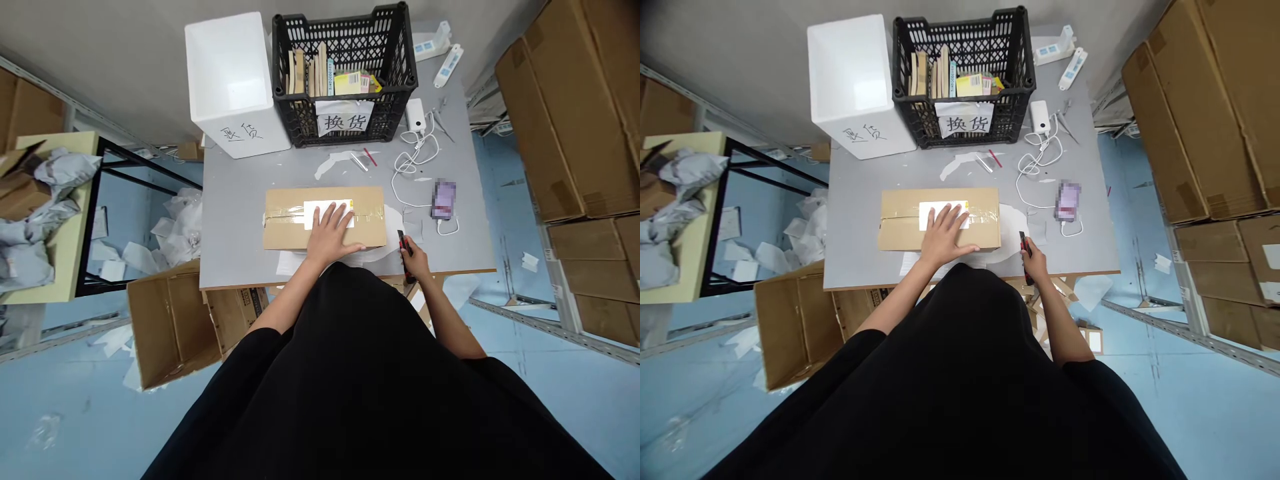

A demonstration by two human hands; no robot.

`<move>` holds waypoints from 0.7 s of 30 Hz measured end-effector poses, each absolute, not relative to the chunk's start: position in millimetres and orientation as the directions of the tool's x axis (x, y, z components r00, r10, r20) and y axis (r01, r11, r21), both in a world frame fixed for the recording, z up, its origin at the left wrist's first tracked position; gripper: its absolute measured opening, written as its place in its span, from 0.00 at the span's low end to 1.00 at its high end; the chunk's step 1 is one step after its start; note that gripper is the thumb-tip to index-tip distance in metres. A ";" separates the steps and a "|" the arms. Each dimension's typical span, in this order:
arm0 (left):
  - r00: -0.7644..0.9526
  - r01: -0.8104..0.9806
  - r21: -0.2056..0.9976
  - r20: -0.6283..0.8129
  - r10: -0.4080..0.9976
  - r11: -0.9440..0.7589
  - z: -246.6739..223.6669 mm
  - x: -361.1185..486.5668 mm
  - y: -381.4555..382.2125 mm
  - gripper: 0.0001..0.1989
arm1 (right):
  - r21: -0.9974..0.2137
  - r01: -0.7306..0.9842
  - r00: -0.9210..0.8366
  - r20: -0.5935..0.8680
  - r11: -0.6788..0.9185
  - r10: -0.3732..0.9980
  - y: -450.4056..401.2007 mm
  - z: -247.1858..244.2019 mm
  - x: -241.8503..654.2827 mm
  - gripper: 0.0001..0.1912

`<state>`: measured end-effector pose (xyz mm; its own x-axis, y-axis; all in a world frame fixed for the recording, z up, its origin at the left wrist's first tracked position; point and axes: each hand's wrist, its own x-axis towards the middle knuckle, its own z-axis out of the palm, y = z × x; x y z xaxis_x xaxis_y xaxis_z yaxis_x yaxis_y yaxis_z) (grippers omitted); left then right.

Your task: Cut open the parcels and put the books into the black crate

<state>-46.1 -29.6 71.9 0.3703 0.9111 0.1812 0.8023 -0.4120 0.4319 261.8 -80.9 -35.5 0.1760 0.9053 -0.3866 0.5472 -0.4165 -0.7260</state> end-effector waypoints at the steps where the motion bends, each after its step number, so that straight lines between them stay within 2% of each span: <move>1: 0.371 0.797 0.436 0.191 0.909 -0.418 72.5 -46.5 -30.2 0.44 | -0.653 0.649 0.198 -0.351 -0.391 0.915 -81.4 -50.6 259.3 0.32; 3: 0.366 0.783 0.453 0.220 0.904 -0.427 74.5 -49.2 -32.6 0.41 | -0.518 0.760 0.239 -0.339 -0.392 0.910 -83.2 -74.3 253.9 0.31; 6: 0.278 0.778 0.497 0.274 0.921 -0.383 80.0 -63.1 -39.1 0.33 | -0.384 0.806 0.293 -0.403 -0.451 0.867 -87.0 -96.2 248.8 0.32; 10: -0.043 0.782 0.602 0.307 0.951 -0.159 86.9 -108.5 -50.9 0.22 | -0.365 0.827 0.290 -0.375 -0.428 0.880 -90.8 -110.3 250.2 0.31; 14: -0.432 0.682 0.724 0.286 0.855 0.102 76.9 -172.9 -62.9 0.20 | -0.380 0.816 0.317 -0.337 -0.436 0.887 -90.8 -110.9 251.6 0.29; 17: -0.590 0.453 0.865 0.107 0.800 0.218 51.1 -213.6 -67.6 0.18 | -0.416 0.794 0.346 -0.289 -0.443 0.892 -81.6 -101.2 245.3 0.28; 19: -0.549 0.237 0.930 -0.111 0.828 0.282 29.5 -230.9 -67.1 0.19 | -0.521 0.753 0.299 -0.272 -0.401 0.915 -69.7 -89.9 236.1 0.29; 21: -0.452 0.090 0.940 -0.255 0.855 0.328 10.2 -239.5 -63.0 0.22 | -0.690 0.629 0.199 -0.302 -0.358 0.932 -55.8 -75.5 223.0 0.28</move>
<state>-239.5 -63.0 10.2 -0.4517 0.8550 -0.2548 0.0899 0.3278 0.9405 223.0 -55.8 -75.5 0.1992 0.9321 -0.3025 0.6293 -0.3583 -0.6896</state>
